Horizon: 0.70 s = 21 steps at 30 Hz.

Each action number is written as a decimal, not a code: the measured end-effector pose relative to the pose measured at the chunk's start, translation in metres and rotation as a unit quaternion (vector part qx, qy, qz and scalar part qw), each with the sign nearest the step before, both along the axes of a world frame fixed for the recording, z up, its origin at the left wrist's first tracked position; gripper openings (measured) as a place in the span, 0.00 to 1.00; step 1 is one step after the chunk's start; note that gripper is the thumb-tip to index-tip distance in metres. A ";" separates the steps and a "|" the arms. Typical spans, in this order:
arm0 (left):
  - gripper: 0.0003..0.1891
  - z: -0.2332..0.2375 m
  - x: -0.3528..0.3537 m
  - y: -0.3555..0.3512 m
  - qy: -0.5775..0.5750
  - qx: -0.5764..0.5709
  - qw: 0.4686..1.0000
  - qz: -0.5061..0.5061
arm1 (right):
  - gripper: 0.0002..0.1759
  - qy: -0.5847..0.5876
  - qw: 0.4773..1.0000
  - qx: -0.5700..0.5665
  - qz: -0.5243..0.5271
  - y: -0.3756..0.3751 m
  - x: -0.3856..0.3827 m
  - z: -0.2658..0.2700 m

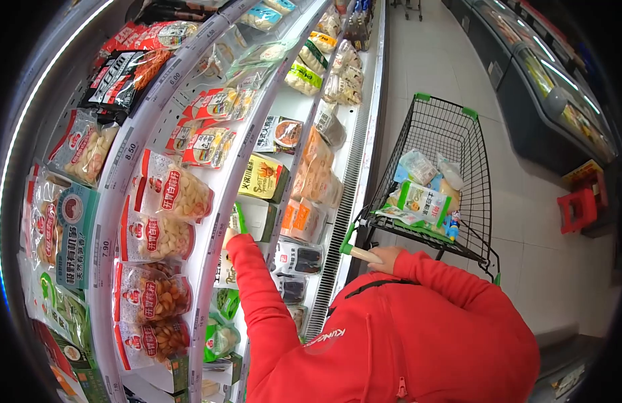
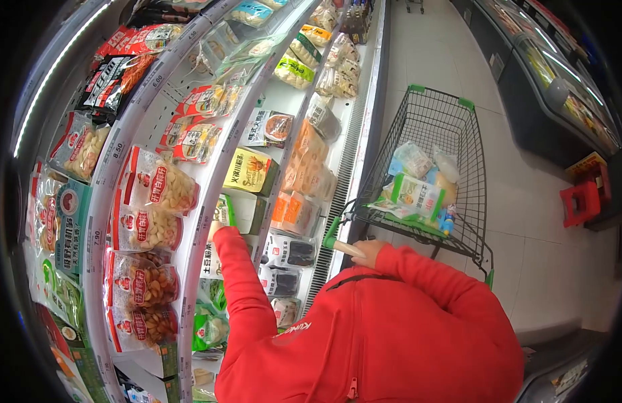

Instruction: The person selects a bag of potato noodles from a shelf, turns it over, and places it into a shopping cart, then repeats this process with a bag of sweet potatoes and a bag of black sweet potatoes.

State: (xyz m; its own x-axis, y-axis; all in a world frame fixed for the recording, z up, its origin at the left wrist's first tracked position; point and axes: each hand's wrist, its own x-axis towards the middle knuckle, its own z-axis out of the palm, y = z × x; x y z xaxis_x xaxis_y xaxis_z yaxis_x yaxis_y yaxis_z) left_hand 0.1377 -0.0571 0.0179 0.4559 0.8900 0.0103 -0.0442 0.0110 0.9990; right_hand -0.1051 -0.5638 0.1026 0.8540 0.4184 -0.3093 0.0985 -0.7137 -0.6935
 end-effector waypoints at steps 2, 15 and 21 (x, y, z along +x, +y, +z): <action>0.16 0.018 -0.013 0.011 0.498 0.519 0.677 -0.154 | 0.27 0.008 1.000 -0.006 -0.002 -0.001 0.000 0.001; 0.08 0.076 -0.019 -0.074 0.366 0.306 0.878 -0.017 | 0.31 0.013 1.000 -0.017 -0.016 0.001 -0.003 -0.013; 0.17 0.011 0.029 -0.059 0.265 0.426 0.860 0.096 | 0.30 -0.016 0.998 -0.041 -0.035 0.003 -0.006 -0.015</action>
